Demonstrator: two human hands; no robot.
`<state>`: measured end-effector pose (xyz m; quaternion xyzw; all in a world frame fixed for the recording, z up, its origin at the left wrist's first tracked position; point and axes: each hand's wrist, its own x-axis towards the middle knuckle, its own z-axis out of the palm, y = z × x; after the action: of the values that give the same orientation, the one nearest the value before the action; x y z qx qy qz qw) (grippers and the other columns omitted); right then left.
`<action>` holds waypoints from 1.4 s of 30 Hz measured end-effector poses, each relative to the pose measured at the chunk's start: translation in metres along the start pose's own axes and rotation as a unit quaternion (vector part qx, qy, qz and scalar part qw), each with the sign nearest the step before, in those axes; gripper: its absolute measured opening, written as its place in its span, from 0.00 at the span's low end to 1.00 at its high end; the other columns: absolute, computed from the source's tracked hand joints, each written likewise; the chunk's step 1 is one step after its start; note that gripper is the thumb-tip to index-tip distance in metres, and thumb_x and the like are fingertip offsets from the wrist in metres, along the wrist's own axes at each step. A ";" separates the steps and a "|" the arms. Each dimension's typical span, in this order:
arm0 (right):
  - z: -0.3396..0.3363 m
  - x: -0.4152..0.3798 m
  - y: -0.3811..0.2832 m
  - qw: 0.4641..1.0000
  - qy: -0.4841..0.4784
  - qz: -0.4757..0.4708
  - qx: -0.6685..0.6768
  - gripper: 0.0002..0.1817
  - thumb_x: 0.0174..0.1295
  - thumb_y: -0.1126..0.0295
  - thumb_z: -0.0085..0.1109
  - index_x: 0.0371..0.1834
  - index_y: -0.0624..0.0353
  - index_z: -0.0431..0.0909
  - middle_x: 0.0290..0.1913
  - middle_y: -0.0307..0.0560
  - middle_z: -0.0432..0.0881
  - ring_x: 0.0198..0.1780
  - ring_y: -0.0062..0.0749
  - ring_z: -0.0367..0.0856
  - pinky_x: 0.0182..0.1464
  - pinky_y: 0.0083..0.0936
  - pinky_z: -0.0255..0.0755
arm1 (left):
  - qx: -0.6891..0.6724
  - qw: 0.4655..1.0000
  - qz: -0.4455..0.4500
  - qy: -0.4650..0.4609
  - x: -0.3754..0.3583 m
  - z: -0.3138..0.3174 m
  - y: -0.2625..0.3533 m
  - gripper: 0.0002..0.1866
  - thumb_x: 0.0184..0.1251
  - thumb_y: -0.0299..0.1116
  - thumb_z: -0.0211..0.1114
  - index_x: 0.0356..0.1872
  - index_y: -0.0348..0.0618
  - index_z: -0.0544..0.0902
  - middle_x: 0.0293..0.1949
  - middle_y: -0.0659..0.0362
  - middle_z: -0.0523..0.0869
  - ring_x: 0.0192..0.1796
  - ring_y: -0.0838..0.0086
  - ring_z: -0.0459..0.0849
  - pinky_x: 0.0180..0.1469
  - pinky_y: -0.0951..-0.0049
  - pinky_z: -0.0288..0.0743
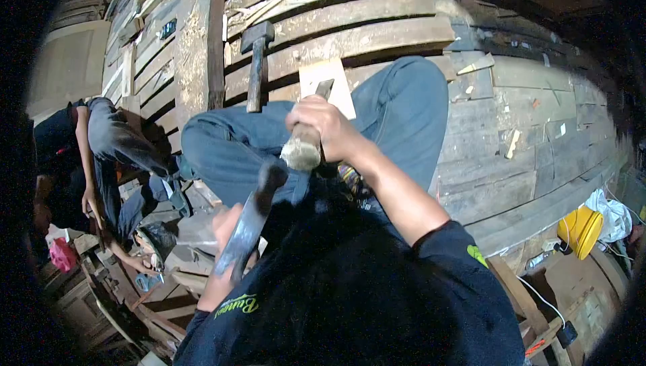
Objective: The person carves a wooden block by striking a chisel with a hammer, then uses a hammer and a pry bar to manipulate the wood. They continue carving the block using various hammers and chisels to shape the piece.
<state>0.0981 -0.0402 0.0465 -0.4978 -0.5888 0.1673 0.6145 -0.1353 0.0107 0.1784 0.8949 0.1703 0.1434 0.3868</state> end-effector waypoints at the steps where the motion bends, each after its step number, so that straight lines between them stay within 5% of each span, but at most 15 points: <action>1: 0.001 0.000 0.002 1.000 0.007 -0.007 0.013 0.14 0.39 0.69 0.68 0.27 0.59 0.74 0.28 0.45 0.77 0.32 0.40 0.77 0.41 0.31 0.69 | -0.010 1.000 0.008 0.016 -0.008 0.000 -0.001 0.06 0.51 0.27 0.66 0.25 0.35 0.78 0.17 0.53 0.77 0.18 0.62 0.79 0.22 0.69 0.69; 3: 0.001 -0.001 0.003 1.000 0.004 -0.002 0.017 0.13 0.40 0.69 0.67 0.27 0.59 0.74 0.29 0.45 0.77 0.32 0.40 0.77 0.42 0.31 0.69 | -0.058 0.997 0.026 0.036 -0.004 0.002 0.002 0.05 0.52 0.25 0.64 0.26 0.35 0.77 0.18 0.52 0.76 0.18 0.60 0.78 0.23 0.68 0.70; 5: 0.000 0.000 0.006 1.000 -0.003 -0.004 0.006 0.13 0.41 0.69 0.67 0.27 0.59 0.74 0.29 0.45 0.77 0.32 0.40 0.77 0.42 0.31 0.69 | -0.026 0.984 -0.166 -0.062 -0.006 0.008 -0.008 0.06 0.52 0.26 0.64 0.27 0.35 0.76 0.18 0.51 0.75 0.19 0.58 0.78 0.24 0.68 0.69; 14: 0.002 0.001 0.008 1.000 0.001 -0.016 0.004 0.13 0.40 0.69 0.68 0.27 0.59 0.74 0.28 0.44 0.76 0.31 0.39 0.77 0.41 0.31 0.68 | -0.040 0.999 -0.004 0.027 -0.007 -0.001 0.007 0.07 0.53 0.28 0.66 0.27 0.37 0.76 0.16 0.51 0.74 0.17 0.60 0.77 0.22 0.67 0.68; 18: 0.005 0.001 0.007 1.000 -0.006 -0.007 0.001 0.12 0.41 0.70 0.67 0.27 0.59 0.74 0.28 0.44 0.76 0.32 0.40 0.77 0.42 0.31 0.68 | -0.025 0.987 -0.149 -0.061 0.008 0.009 -0.008 0.08 0.50 0.27 0.65 0.28 0.36 0.75 0.18 0.49 0.74 0.20 0.54 0.78 0.23 0.66 0.68; 22: 0.006 -0.006 0.006 1.000 -0.015 0.004 0.007 0.12 0.43 0.69 0.66 0.28 0.59 0.74 0.28 0.46 0.77 0.33 0.42 0.78 0.44 0.33 0.69 | -0.038 0.993 -0.107 -0.025 -0.003 0.010 -0.004 0.07 0.54 0.29 0.64 0.26 0.36 0.76 0.17 0.51 0.74 0.18 0.59 0.77 0.23 0.67 0.68; 25: 0.004 -0.005 0.010 1.000 -0.021 0.007 -0.002 0.12 0.43 0.68 0.66 0.30 0.59 0.74 0.29 0.47 0.78 0.35 0.43 0.79 0.46 0.34 0.70 | -0.086 0.994 0.068 0.028 -0.006 0.006 -0.005 0.07 0.54 0.28 0.63 0.25 0.36 0.74 0.16 0.55 0.72 0.17 0.62 0.76 0.21 0.71 0.66; 27: 0.005 -0.005 0.010 1.000 -0.006 -0.006 0.003 0.11 0.42 0.70 0.66 0.26 0.60 0.74 0.28 0.44 0.77 0.32 0.40 0.76 0.43 0.30 0.69 | -0.050 0.997 0.059 0.029 -0.006 0.008 -0.003 0.07 0.53 0.28 0.63 0.25 0.37 0.75 0.16 0.53 0.74 0.18 0.59 0.78 0.22 0.68 0.68; 29: 0.005 -0.002 0.009 1.000 -0.008 -0.014 -0.001 0.11 0.42 0.70 0.66 0.26 0.59 0.74 0.28 0.44 0.76 0.32 0.40 0.76 0.44 0.30 0.69 | 0.035 0.985 -0.154 -0.071 0.000 0.013 -0.008 0.07 0.53 0.29 0.64 0.27 0.37 0.75 0.17 0.51 0.75 0.20 0.57 0.79 0.24 0.65 0.70; 30: 0.006 -0.002 0.011 1.000 -0.014 -0.013 -0.002 0.11 0.42 0.70 0.65 0.27 0.59 0.74 0.28 0.45 0.77 0.33 0.41 0.77 0.45 0.31 0.69 | 0.016 0.985 -0.159 -0.060 0.000 0.014 -0.008 0.08 0.53 0.30 0.65 0.28 0.38 0.76 0.18 0.50 0.76 0.21 0.55 0.80 0.25 0.63 0.71; 33: 0.007 -0.013 0.009 1.000 -0.026 0.006 -0.003 0.11 0.44 0.70 0.64 0.29 0.58 0.74 0.28 0.45 0.77 0.35 0.42 0.78 0.46 0.33 0.69 | 0.026 0.990 -0.113 -0.076 -0.003 0.005 -0.004 0.09 0.54 0.33 0.65 0.27 0.37 0.76 0.17 0.51 0.75 0.19 0.57 0.79 0.24 0.64 0.70; 35: 0.005 -0.007 0.013 1.000 -0.027 -0.005 -0.005 0.10 0.44 0.70 0.64 0.29 0.58 0.74 0.28 0.45 0.77 0.34 0.42 0.78 0.46 0.33 0.69 | -0.004 0.999 0.049 -0.011 -0.008 0.004 -0.007 0.15 0.58 0.40 0.64 0.24 0.38 0.77 0.15 0.54 0.74 0.16 0.62 0.77 0.21 0.67 0.69; 37: 0.005 -0.006 0.012 1.000 -0.018 -0.012 0.004 0.10 0.44 0.70 0.64 0.29 0.58 0.74 0.27 0.45 0.76 0.34 0.43 0.78 0.45 0.33 0.68 | -0.024 0.995 0.088 0.043 -0.009 0.012 -0.009 0.15 0.60 0.40 0.64 0.26 0.37 0.77 0.15 0.52 0.75 0.17 0.59 0.78 0.22 0.64 0.70; 39: 0.001 -0.003 0.009 0.999 -0.048 -0.001 0.002 0.11 0.44 0.69 0.64 0.29 0.58 0.73 0.27 0.45 0.77 0.34 0.43 0.78 0.45 0.34 0.69 | 0.098 0.986 -0.116 -0.065 -0.003 0.015 -0.010 0.13 0.59 0.38 0.65 0.29 0.37 0.77 0.16 0.50 0.77 0.18 0.55 0.79 0.23 0.62 0.71; 42: 0.003 -0.002 0.015 0.999 -0.029 -0.017 -0.013 0.12 0.43 0.68 0.65 0.29 0.58 0.73 0.27 0.46 0.76 0.34 0.43 0.78 0.46 0.34 0.69 | 0.059 0.990 -0.104 -0.073 0.000 0.012 -0.017 0.13 0.58 0.36 0.67 0.30 0.37 0.76 0.18 0.49 0.78 0.20 0.53 0.79 0.24 0.61 0.72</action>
<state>0.1009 -0.0340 0.0326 -0.4907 -0.6168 0.1631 0.5934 -0.1335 0.0140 0.1580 0.9017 0.2415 0.0264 0.3577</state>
